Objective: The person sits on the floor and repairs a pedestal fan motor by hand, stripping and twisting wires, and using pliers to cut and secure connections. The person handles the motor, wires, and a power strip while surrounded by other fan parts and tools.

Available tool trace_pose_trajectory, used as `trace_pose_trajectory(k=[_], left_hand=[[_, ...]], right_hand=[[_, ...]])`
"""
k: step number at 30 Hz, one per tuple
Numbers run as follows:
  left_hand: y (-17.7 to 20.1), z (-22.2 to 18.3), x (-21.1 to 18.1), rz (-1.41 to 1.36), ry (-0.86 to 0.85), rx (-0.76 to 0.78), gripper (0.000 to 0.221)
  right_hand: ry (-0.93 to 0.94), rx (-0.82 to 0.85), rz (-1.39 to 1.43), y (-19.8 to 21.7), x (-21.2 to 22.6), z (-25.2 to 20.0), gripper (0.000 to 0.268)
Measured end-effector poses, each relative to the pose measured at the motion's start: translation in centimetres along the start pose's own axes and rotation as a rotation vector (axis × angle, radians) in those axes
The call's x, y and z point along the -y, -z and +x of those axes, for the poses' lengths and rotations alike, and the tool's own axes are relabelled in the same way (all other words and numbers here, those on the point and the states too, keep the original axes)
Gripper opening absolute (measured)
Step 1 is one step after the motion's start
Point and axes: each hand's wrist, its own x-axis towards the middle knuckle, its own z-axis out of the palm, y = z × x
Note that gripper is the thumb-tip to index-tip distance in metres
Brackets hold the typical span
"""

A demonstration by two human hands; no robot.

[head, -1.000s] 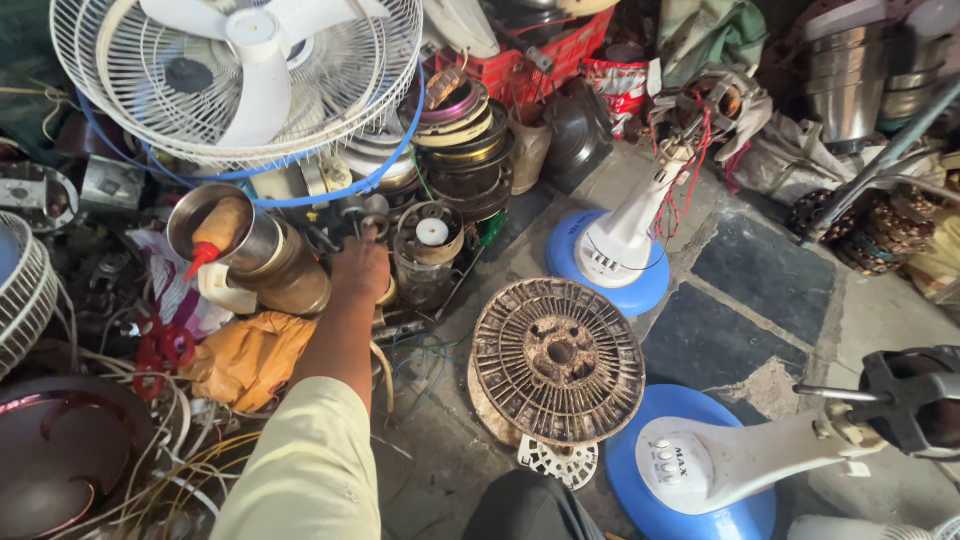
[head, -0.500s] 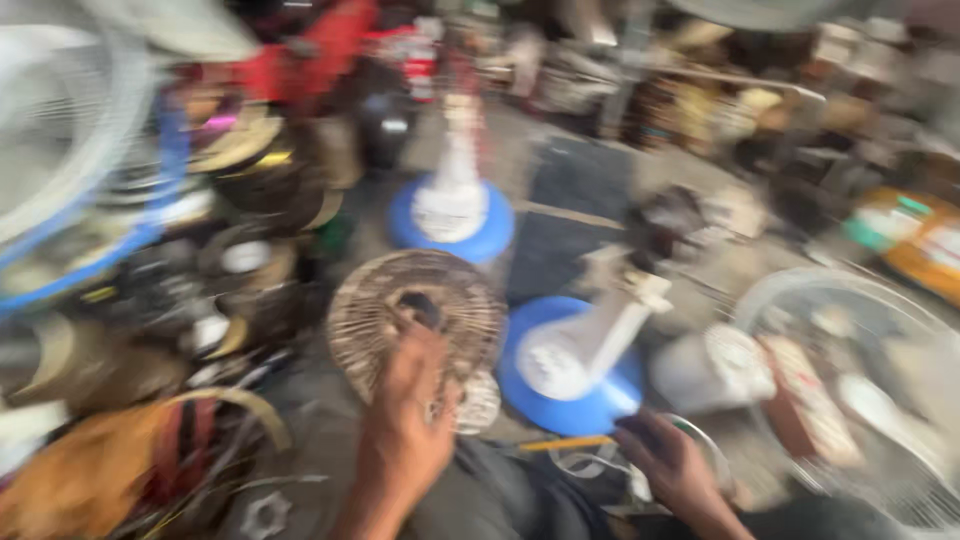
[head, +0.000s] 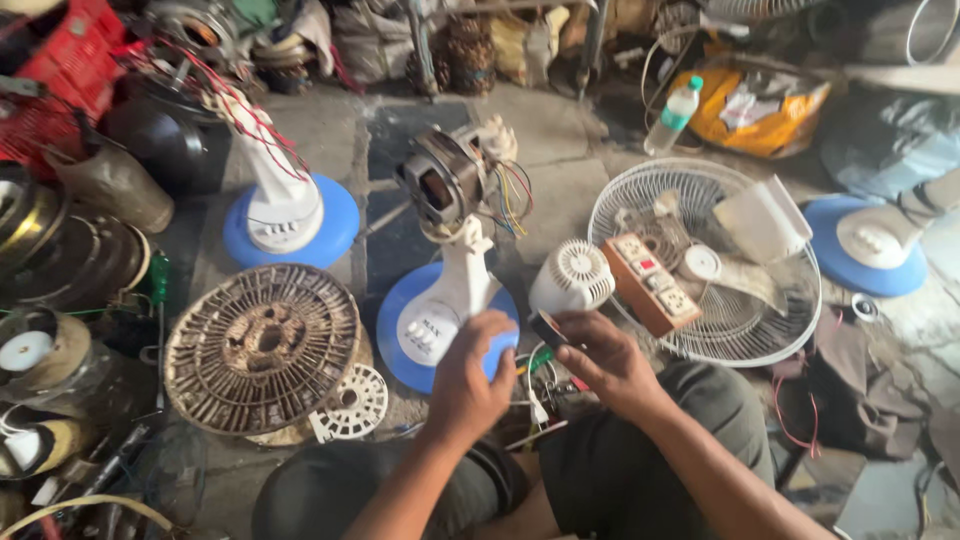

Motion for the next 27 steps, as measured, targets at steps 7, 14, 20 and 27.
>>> trace_pose_trajectory(k=[7, 14, 20, 27], left_hand=[[-1.9, -1.2, 3.6, -0.253, 0.534, 0.098, 0.030], [-1.4, -0.7, 3.7, -0.243, 0.335, 0.049, 0.037], [-0.6, 0.1, 2.8, -0.121, 0.311, 0.044, 0.026], [-0.6, 0.0, 2.0, 0.000, 0.249, -0.023, 0.014]], right_hand=[[-0.040, 0.007, 0.106, -1.7, -1.0, 0.8, 0.031], [-0.037, 0.034, -0.005, -3.4, -1.1, 0.6, 0.028], [-0.018, 0.025, -0.010, -3.9, -0.2, 0.7, 0.022], [-0.052, -0.002, -0.150, -4.2, 0.7, 1.1, 0.026]])
